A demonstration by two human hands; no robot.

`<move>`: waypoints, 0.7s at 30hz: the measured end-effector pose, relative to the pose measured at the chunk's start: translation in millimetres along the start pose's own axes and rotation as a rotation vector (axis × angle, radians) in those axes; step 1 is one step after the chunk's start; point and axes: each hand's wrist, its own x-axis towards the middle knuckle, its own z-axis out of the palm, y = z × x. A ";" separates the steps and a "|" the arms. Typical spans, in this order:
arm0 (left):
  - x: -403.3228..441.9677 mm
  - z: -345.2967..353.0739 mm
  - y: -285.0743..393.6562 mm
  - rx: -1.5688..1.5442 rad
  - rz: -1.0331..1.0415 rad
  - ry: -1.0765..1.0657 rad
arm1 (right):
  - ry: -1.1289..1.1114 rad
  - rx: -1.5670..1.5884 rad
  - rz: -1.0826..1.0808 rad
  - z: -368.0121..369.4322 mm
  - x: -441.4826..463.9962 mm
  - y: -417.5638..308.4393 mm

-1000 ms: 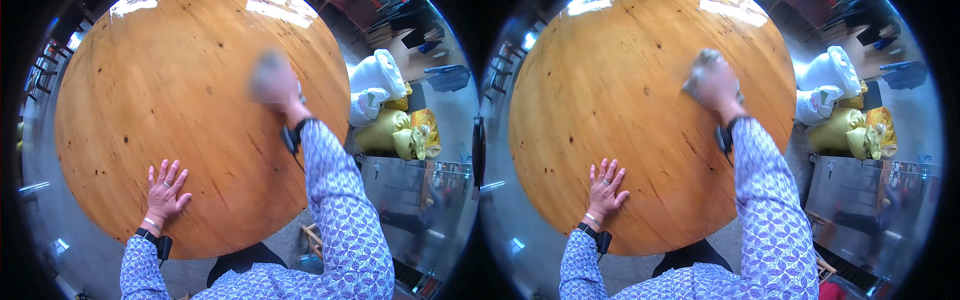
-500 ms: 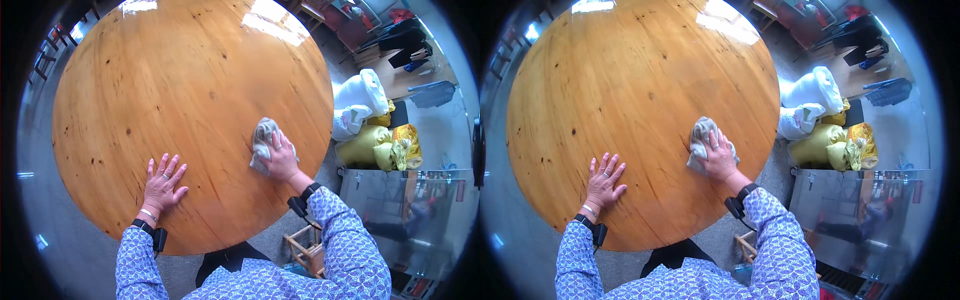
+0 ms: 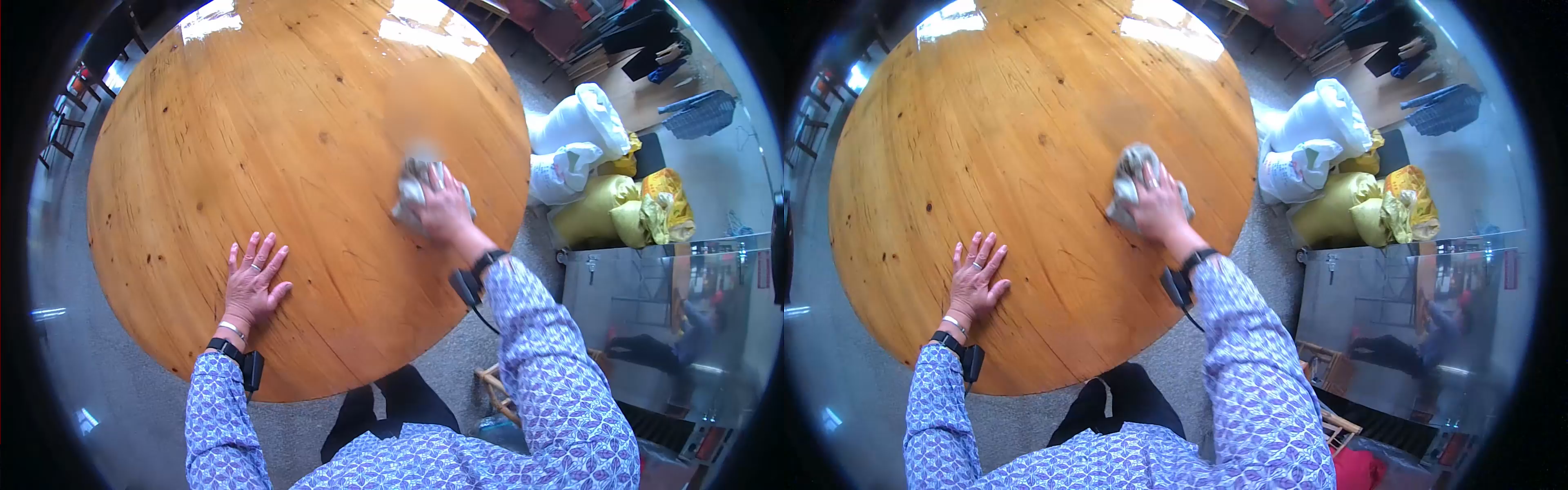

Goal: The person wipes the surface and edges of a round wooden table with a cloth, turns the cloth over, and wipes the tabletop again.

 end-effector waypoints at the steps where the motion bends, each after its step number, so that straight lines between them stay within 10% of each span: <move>1: 0.0 2.4 0.7 0.005 -0.021 0.021 | -0.018 0.002 -0.010 -5.0 -30.7 7.6; 6: 16.8 21.9 49.0 0.043 -0.339 0.087 | -0.095 -0.003 0.005 -10.6 -46.1 21.5; 15: 82.7 46.5 126.9 0.116 -0.514 0.133 | -0.049 0.114 -0.015 8.2 199.7 54.1; 21: 85.8 41.0 128.0 0.137 -0.530 0.116 | 0.023 0.140 -0.386 6.1 95.1 94.4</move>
